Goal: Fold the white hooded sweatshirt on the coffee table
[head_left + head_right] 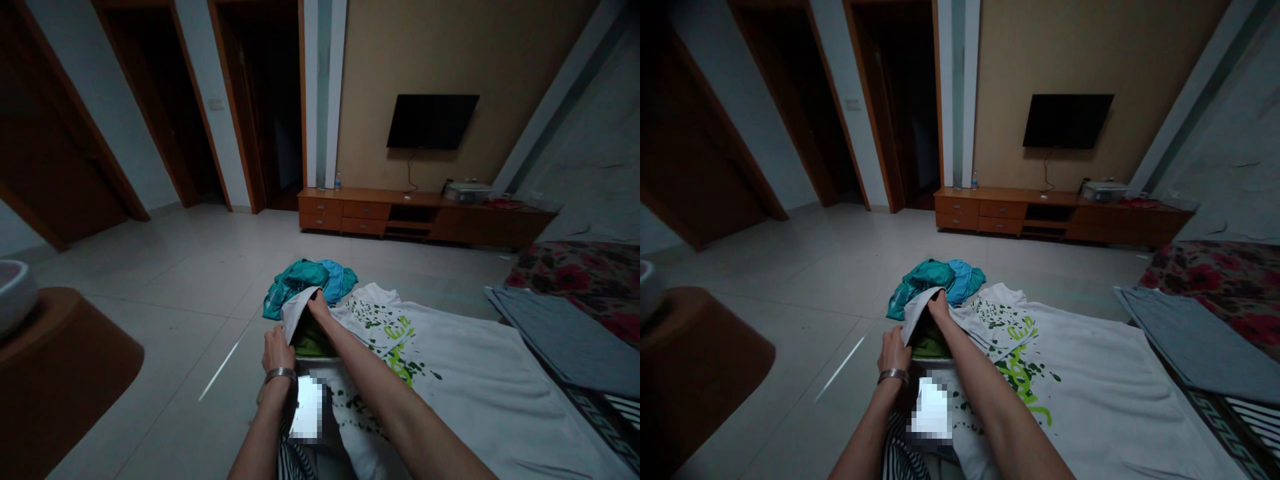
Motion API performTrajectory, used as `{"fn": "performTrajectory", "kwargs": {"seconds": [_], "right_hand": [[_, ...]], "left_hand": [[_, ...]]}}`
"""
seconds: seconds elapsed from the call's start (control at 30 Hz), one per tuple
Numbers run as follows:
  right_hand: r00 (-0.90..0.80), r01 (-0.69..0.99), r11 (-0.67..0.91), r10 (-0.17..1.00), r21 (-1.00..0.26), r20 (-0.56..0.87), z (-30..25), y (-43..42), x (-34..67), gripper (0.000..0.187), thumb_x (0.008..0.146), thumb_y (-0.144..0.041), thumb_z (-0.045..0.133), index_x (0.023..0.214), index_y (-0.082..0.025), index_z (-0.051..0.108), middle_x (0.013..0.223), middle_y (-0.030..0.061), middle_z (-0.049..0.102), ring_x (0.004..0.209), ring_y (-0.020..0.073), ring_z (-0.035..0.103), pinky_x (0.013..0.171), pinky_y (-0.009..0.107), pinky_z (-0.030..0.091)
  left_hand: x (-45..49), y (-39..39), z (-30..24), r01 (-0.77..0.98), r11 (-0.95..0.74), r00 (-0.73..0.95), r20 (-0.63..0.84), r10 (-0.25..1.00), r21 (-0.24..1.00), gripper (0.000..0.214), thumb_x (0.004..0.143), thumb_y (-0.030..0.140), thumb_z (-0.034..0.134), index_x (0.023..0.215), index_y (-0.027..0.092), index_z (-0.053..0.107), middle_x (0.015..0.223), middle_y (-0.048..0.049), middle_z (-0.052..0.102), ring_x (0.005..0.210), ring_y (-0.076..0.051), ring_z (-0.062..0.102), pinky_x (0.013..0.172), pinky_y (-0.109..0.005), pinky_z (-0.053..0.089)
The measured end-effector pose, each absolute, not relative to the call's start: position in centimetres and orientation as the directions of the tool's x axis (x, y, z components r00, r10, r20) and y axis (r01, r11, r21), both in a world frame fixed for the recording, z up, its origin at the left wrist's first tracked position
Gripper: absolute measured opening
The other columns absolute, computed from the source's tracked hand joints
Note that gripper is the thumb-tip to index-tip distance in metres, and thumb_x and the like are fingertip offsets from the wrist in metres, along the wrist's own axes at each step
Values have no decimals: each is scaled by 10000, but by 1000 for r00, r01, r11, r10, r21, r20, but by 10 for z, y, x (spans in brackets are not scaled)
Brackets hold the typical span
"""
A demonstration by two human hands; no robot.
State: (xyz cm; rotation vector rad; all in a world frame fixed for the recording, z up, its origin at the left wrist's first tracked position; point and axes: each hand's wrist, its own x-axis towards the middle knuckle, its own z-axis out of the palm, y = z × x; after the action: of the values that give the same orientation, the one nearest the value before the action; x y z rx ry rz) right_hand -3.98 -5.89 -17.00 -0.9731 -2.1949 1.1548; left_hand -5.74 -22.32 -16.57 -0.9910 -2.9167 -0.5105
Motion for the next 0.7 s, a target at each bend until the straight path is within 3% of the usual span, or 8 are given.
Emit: {"fn": "performTrajectory", "kwargs": {"seconds": [0.17, 0.27, 0.37, 0.47, 0.6, 0.7], "right_hand": [[-690, 341, 392, 722, -854, 55, -187, -56, -54, 414, 967, -212, 191, 1214, -81, 496, 886, 55, 687, 876, 165, 626, 778, 280, 480], [-710, 354, 438, 701, -827, 67, -188, -50, -48, 370, 931, -173, 287, 1170, -114, 563, 1031, 99, 678, 997, 193, 597, 879, 330, 455], [-740, 357, 515, 665, -779, 101, -179, -33, -32, 271, 832, -126, 478, 1045, -133, 645, 1183, 137, 623, 1207, 233, 468, 1044, 367, 321], [-737, 381, 542, 667, -749, 109, -170, -13, -19, 231, 815, -129, 519, 992, -137, 668, 1232, 149, 593, 1304, 257, 359, 1097, 375, 223], [-652, 475, 440, 757, -762, 30, -167, 4, -22, 236, 846, -120, 467, 964, -95, 670, 1137, 195, 621, 1196, 328, 473, 1012, 447, 310], [-653, 453, 342, 756, -823, -45, -169, 9, -34, 198, 851, -161, 500, 909, -109, 682, 976, 147, 673, 1034, 289, 586, 924, 403, 408]], "left_hand": [[-51, -219, -177, 536, 721, -775, -81, 626, 440, 435, 737, 117, 515, 1154, 171, 404, 1011, -124, 653, 925, -256, 654, 693, -322, 482], [-43, -227, -171, 443, 711, -810, -96, 579, 547, 435, 718, 94, 509, 1128, 183, 395, 943, -102, 670, 889, -249, 656, 701, -320, 473], [-32, -240, -162, 385, 664, -856, -20, 516, 641, 434, 723, 116, 504, 1129, 201, 377, 935, -80, 656, 876, -232, 642, 710, -314, 463], [-22, -248, -153, 372, 661, -874, 6, 486, 651, 445, 713, 120, 497, 1131, 212, 378, 874, -53, 630, 831, -232, 633, 668, -312, 441], [-15, -250, -149, 385, 669, -880, 33, 475, 636, 447, 700, 100, 485, 1119, 228, 397, 813, -28, 593, 765, -226, 618, 605, -300, 394], [-15, -250, -152, 412, 658, -869, 55, 492, 631, 439, 699, 86, 485, 1112, 216, 416, 846, -34, 581, 786, -214, 606, 606, -290, 383]]}}
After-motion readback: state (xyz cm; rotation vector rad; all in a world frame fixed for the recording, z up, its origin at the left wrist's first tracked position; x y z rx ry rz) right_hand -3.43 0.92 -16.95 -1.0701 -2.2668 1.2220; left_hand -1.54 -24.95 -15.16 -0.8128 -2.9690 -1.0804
